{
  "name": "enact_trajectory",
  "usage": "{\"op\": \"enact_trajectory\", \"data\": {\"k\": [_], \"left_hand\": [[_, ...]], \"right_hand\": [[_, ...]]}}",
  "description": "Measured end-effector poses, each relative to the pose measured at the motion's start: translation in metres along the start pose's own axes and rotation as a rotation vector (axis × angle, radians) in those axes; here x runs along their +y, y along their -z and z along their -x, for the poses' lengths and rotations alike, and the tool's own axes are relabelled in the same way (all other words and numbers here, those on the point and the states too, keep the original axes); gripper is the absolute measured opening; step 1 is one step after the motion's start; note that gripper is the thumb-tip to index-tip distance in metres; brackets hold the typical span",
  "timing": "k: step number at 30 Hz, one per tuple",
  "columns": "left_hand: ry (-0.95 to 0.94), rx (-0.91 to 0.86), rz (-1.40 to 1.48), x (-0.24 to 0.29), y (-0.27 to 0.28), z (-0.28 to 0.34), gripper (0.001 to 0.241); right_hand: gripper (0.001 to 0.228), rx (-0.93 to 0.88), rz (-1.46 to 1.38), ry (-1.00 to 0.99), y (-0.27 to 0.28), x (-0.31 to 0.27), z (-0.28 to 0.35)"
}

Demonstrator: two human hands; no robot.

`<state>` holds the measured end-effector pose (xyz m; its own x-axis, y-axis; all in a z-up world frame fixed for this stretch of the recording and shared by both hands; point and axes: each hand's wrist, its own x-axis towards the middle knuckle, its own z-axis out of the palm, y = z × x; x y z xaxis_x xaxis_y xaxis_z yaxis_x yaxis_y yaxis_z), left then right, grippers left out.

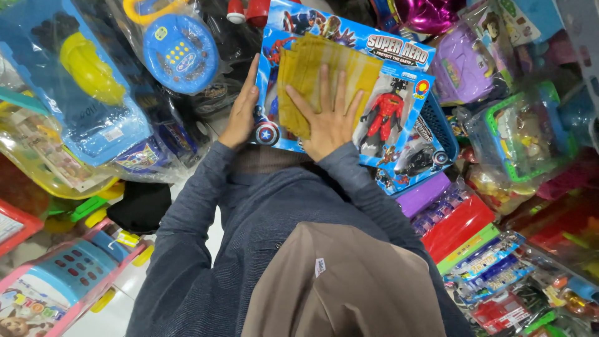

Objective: Cleaning and wiping down toy packages in a toy store aisle.

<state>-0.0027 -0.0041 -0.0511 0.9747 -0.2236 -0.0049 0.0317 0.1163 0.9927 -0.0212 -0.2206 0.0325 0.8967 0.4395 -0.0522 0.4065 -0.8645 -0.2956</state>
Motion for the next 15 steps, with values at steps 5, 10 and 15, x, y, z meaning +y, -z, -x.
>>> {"op": "enact_trajectory", "data": {"k": [5, 10, 15], "left_hand": [[-0.030, 0.000, -0.067, -0.009, 0.008, -0.002, 0.064], [-0.010, -0.004, -0.061, -0.011, 0.009, 0.001, 0.064], [0.025, 0.028, 0.004, -0.029, 0.012, 0.002, 0.063]], "right_hand": [[0.095, -0.015, -0.076, 0.184, -0.013, 0.000, 0.025], [0.092, -0.154, -0.067, 0.294, -0.011, 0.005, 0.030], [0.087, 0.071, 0.042, 0.243, -0.036, -0.021, 0.029]]}}
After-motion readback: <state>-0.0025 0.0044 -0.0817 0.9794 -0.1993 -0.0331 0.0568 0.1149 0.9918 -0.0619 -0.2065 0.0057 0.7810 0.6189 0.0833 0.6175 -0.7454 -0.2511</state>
